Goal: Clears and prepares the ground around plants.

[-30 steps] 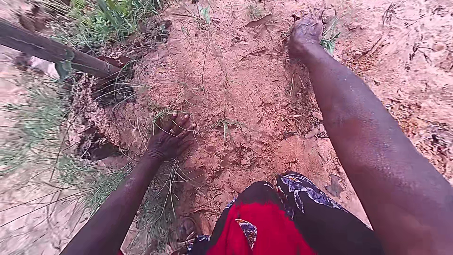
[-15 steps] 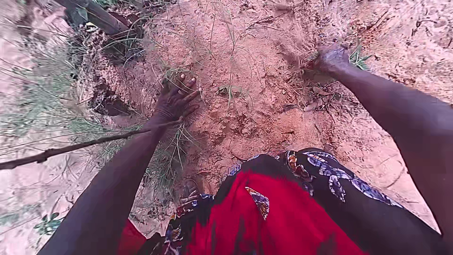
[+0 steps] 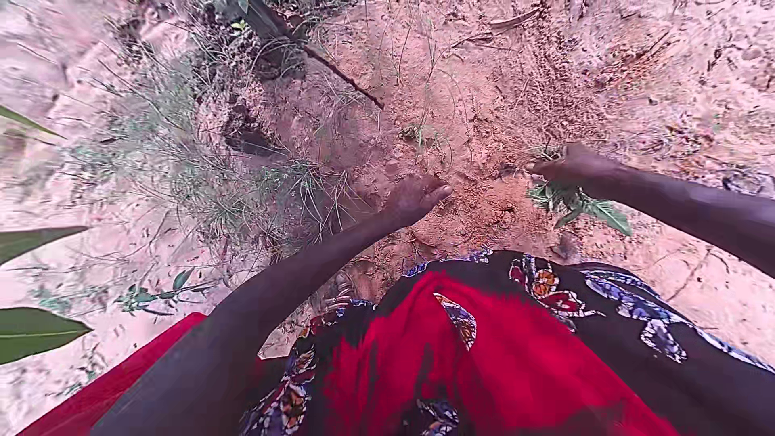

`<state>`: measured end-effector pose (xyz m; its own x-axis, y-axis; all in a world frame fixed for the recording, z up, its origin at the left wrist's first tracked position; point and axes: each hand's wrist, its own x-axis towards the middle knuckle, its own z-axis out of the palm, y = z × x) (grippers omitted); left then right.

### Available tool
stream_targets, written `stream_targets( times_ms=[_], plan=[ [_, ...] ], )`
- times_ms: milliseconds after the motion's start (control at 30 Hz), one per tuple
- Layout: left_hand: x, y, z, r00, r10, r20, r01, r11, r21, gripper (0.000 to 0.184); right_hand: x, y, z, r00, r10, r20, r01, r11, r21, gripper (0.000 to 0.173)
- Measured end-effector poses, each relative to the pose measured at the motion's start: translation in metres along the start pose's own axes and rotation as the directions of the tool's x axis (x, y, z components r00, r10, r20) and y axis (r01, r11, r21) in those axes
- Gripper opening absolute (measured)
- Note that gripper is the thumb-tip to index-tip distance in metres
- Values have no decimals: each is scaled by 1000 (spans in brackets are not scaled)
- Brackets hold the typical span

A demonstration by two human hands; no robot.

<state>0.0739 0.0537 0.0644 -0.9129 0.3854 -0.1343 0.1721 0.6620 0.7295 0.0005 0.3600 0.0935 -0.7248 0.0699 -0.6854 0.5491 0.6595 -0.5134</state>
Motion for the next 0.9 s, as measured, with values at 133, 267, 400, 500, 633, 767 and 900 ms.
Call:
stream_targets(
  times_ms=[133,267,400,500,633,767,900],
  plan=[
    [-9,79,18,902,-357,241,419,594,-687,64,-45,-62,54,956,-244,161,244,970,22,27],
    [-3,101,5,871,-478,109,287,318,-904,64,-70,-98,84,868,-458,191,436,888,146,27],
    [13,105,-35,826,-559,68,209,193,-959,42,-100,-137,78,856,-456,242,380,874,302,53],
    [3,100,-69,866,-497,58,239,309,-920,37,-111,-147,77,747,-587,312,435,786,438,41],
    [-26,100,-115,821,-539,191,400,301,-866,38,-118,-165,77,680,-599,424,519,801,298,22],
    [-66,108,-143,804,-555,214,483,398,-780,35,-128,-180,100,611,-689,389,618,723,309,24],
    [-94,122,-158,676,-734,63,530,424,-735,21,-148,-197,121,506,-781,366,719,616,321,20]
  ],
)
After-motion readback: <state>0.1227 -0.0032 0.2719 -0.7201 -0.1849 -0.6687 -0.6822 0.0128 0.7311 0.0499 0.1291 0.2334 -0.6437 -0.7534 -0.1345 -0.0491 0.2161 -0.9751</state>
